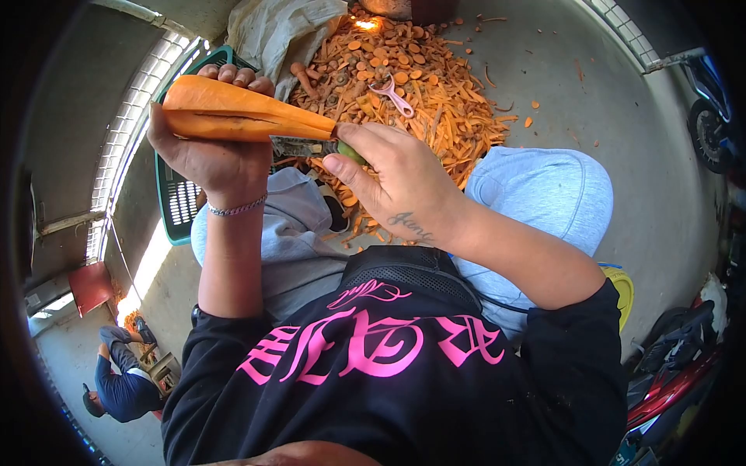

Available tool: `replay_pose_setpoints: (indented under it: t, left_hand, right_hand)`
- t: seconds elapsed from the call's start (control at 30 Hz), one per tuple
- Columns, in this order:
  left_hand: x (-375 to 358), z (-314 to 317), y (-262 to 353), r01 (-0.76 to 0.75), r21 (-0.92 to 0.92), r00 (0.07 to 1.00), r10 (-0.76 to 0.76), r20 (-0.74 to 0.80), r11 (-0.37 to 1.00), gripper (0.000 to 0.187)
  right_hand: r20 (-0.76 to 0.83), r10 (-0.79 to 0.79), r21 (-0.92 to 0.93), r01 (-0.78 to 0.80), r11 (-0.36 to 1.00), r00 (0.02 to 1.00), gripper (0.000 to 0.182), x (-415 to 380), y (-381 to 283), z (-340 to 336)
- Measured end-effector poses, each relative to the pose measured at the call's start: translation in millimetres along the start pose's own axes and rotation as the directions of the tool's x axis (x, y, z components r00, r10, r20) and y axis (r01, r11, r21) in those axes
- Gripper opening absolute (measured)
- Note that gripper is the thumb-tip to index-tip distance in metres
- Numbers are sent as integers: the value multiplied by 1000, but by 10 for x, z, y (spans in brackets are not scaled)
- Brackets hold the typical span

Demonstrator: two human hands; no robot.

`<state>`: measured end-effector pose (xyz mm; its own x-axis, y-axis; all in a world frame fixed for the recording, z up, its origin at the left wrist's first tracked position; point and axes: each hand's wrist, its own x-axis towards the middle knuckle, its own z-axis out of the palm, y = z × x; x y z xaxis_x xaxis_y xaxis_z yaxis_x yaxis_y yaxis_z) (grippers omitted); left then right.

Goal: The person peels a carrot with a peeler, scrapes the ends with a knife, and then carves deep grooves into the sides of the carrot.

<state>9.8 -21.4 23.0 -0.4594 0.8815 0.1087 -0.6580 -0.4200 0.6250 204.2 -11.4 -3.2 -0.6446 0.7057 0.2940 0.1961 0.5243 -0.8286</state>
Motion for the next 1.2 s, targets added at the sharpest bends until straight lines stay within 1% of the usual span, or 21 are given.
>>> replay_pose_setpoints:
  t: [0.27, 0.37, 0.47, 0.57, 0.67, 0.77, 0.8, 0.9, 0.97, 1.0, 1.07, 1.1, 1.17, 1.2]
  left_hand:
    - [-4, -5, -10, 6, -6, 1000, -6, 17, 1000, 61]
    - [-15, -7, -16, 16, -8, 1000, -16, 21, 1000, 60]
    - [-15, -30, -13, 32, -29, 999, -31, 34, 999, 59]
    - [-24, -17, -11, 27, -17, 999, -26, 19, 999, 59]
    - [-27, -10, -6, 28, 8, 1000, -28, -6, 1000, 58]
    - [-31, -14, -6, 29, 29, 999, -28, -43, 999, 58]
    - [-34, -12, -10, 30, 35, 998, -28, -58, 999, 58]
    - [-49, 10, -18, -8, 48, 999, 10, -36, 999, 57]
    - [-36, 1, -31, -9, 63, 996, 14, -84, 998, 57]
    - [-32, 1, -38, -8, 71, 994, 15, -107, 997, 57]
    - [-27, -9, -40, -10, 63, 997, 15, -75, 998, 57]
    - [-25, -16, -36, -10, 59, 998, 13, -60, 998, 57]
    - [2, -28, -27, 14, 57, 992, -7, -122, 998, 56]
    - [13, -33, -25, 24, 54, 988, -15, -154, 998, 55]
  right_hand:
    - [31, 60, 25, -60, 998, 998, 40, 4, -18, -19]
    - [-10, 45, 20, -45, 999, 999, 40, 8, -2, 3]
    - [10, 67, -10, -67, 998, 998, 38, 24, -19, -12]
    - [-21, 69, 10, -69, 998, 997, 36, 35, -25, 10]
    - [21, 106, 35, -107, 994, 994, 35, 52, -29, 0]
    - [116, 218, 89, -229, 969, 969, 34, 89, -95, -56]
    - [101, 213, 92, -222, 971, 972, 34, 86, -87, -45]
    - [68, 207, 98, -213, 972, 976, 34, 79, -47, 2]
    - [56, 216, 100, -221, 970, 975, 33, 91, -30, 6]
    - [52, 192, 83, -196, 977, 980, 33, 93, -14, 8]
    - [40, 142, 51, -144, 988, 989, 33, 95, 27, 9]
    - [88, 181, 90, -189, 978, 979, 35, 99, 22, -16]
    - [191, 251, 159, -282, 946, 949, 38, 106, -4, -78]
    - [192, 261, 191, -296, 936, 946, 40, 97, -7, -78]
